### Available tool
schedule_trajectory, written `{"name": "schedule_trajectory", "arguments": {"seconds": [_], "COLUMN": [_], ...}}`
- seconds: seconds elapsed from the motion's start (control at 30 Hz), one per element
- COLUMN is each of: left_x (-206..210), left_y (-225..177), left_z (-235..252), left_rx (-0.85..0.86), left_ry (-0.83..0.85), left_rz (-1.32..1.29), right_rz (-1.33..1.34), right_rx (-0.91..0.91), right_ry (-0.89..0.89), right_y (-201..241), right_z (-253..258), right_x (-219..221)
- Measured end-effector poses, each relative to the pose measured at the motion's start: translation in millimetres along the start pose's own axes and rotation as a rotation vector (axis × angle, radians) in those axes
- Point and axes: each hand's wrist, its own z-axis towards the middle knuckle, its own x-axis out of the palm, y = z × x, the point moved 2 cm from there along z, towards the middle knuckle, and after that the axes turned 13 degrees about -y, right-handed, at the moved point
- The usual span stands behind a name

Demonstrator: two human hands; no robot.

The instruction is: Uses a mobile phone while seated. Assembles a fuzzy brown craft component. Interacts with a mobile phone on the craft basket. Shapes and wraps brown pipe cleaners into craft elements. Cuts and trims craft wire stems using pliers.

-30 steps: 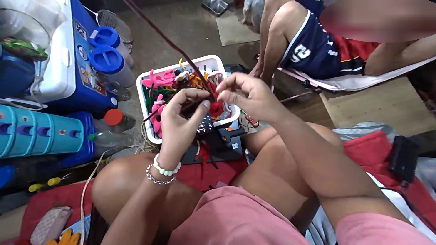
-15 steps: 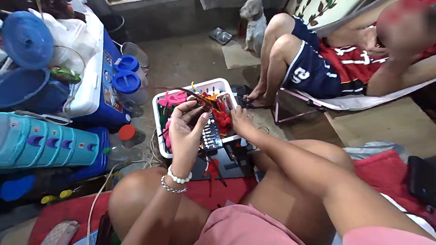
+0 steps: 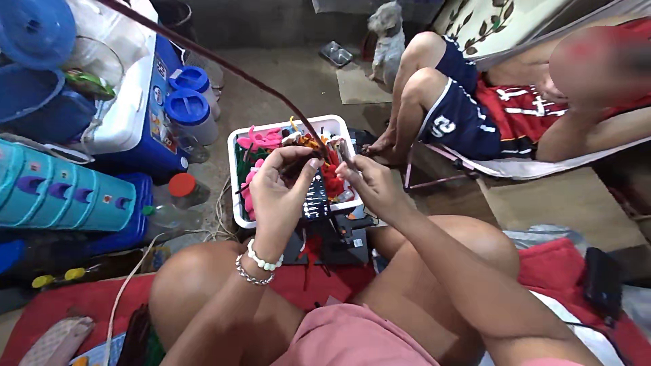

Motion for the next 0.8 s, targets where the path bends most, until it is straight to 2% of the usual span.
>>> {"name": "schedule_trajectory", "arguments": {"seconds": [0.13,0.33,0.57,0.8], "left_x": [2.6,10.2,13.4,16.9], "left_y": [1.4,4.3,6.1,9.7], "left_z": [-2.2,-6.3,-8.2,-14.5], "left_rx": [0.053,0.091,0.106,0.058], "left_ry": [0.001,0.029,0.079,0.001], "left_rz": [0.064,0.137,0.156,0.103], "right_rz": [-0.096,-0.261,-0.273,-0.220], "right_rx": [-0.080,-0.109,-0.095,-0.015], "right_ry": [-0.038,-0.062,-0.028,-0.015], "right_y": [17.7,20.9,20.2,27.2], "right_z": [-15.2,-8.0,-8.0,-12.2], "right_x": [-0.9,-6.7,-10.4,-5.4]}}
